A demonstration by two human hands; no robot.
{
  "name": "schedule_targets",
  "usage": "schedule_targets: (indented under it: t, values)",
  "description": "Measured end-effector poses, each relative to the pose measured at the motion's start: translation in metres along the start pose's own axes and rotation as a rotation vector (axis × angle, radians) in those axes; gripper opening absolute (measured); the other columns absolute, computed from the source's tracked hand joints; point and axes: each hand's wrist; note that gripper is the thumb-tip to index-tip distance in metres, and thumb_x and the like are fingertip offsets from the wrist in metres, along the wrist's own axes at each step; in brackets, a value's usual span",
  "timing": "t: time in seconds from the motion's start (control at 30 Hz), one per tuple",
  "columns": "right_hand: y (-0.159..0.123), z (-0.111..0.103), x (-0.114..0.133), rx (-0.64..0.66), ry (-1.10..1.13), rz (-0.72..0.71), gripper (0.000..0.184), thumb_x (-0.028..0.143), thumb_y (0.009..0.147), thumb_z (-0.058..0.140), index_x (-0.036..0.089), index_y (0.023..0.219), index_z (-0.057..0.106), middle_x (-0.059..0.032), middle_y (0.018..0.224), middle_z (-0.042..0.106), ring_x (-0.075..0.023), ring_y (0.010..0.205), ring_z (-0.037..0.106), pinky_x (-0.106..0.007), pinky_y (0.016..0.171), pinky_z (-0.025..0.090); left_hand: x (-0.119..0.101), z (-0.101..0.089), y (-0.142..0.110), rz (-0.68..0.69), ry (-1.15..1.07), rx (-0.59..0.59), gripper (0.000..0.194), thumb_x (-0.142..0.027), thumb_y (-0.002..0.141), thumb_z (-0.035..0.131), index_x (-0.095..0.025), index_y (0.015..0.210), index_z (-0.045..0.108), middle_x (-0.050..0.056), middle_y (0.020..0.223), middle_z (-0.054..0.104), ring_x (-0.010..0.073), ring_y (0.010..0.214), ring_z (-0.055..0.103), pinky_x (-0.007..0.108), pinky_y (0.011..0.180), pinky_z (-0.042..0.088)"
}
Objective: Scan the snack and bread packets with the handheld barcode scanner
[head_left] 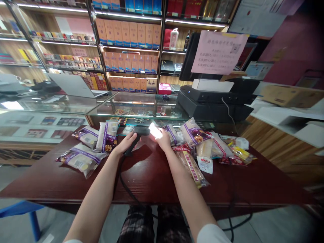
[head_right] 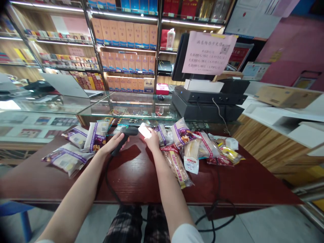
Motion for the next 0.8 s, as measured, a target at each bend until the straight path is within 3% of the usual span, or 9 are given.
schedule_targets:
  t: [0.2, 0.4, 0.6, 0.7, 0.8]
  values:
    - [-0.006, -0.004, 0.002, -0.009, 0.034, -0.107, 0.06, 0.011, 0.065, 0.061, 0.021, 0.124, 0.06, -0.008, 0.121, 0.065, -0.0248, 0.109, 0.061, -0.036, 0.097, 0.049, 0.003, 0.001, 0.002, -0.018, -0.041, -0.068, 0.054, -0.07, 0.083, 0.055, -0.019, 0.101, 0.056, 0.003, 0.076, 0.066, 0.0096, 0.048, 0.055, 0.02, 0.04, 0.042]
    - [-0.015, -0.012, 0.012, -0.01, -0.101, -0.15, 0.06, 0.012, 0.073, 0.057, 0.023, 0.131, 0.056, -0.0094, 0.135, 0.054, -0.0254, 0.114, 0.057, -0.037, 0.096, 0.049, -0.006, 0.0, -0.001, -0.034, -0.065, -0.204, 0.06, -0.069, 0.077, 0.063, -0.019, 0.109, 0.053, 0.006, 0.09, 0.071, 0.0091, 0.049, 0.058, 0.02, 0.04, 0.044]
    - [-0.018, -0.011, 0.014, 0.043, -0.313, -0.102, 0.056, 0.017, 0.077, 0.059, 0.02, 0.133, 0.052, -0.0153, 0.134, 0.052, -0.0326, 0.119, 0.051, -0.045, 0.097, 0.046, -0.005, -0.017, 0.003, -0.01, -0.079, -0.444, 0.049, -0.064, 0.082, 0.061, -0.017, 0.098, 0.054, 0.002, 0.072, 0.068, 0.0103, 0.044, 0.055, 0.021, 0.041, 0.044]
    - [-0.018, -0.008, 0.013, 0.003, -0.382, -0.112, 0.057, 0.016, 0.076, 0.062, 0.014, 0.132, 0.052, -0.0204, 0.149, 0.038, -0.0357, 0.125, 0.046, -0.047, 0.102, 0.043, -0.006, -0.023, 0.004, 0.012, -0.074, -0.58, 0.044, -0.06, 0.084, 0.059, -0.018, 0.096, 0.052, 0.005, 0.08, 0.071, 0.0113, 0.047, 0.058, 0.023, 0.044, 0.045]
    - [-0.02, -0.006, 0.015, -0.027, -0.43, -0.165, 0.056, 0.015, 0.075, 0.062, 0.007, 0.13, 0.052, -0.024, 0.151, 0.036, -0.0377, 0.129, 0.043, -0.049, 0.106, 0.039, -0.009, -0.03, 0.0, 0.075, 0.025, -0.725, 0.041, -0.057, 0.085, 0.059, -0.018, 0.096, 0.056, 0.007, 0.089, 0.072, 0.0163, 0.062, 0.065, 0.026, 0.054, 0.05]
Point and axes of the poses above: each hand's wrist, its own y-axis towards the middle knuckle, its own z-axis out of the palm, x = y × z
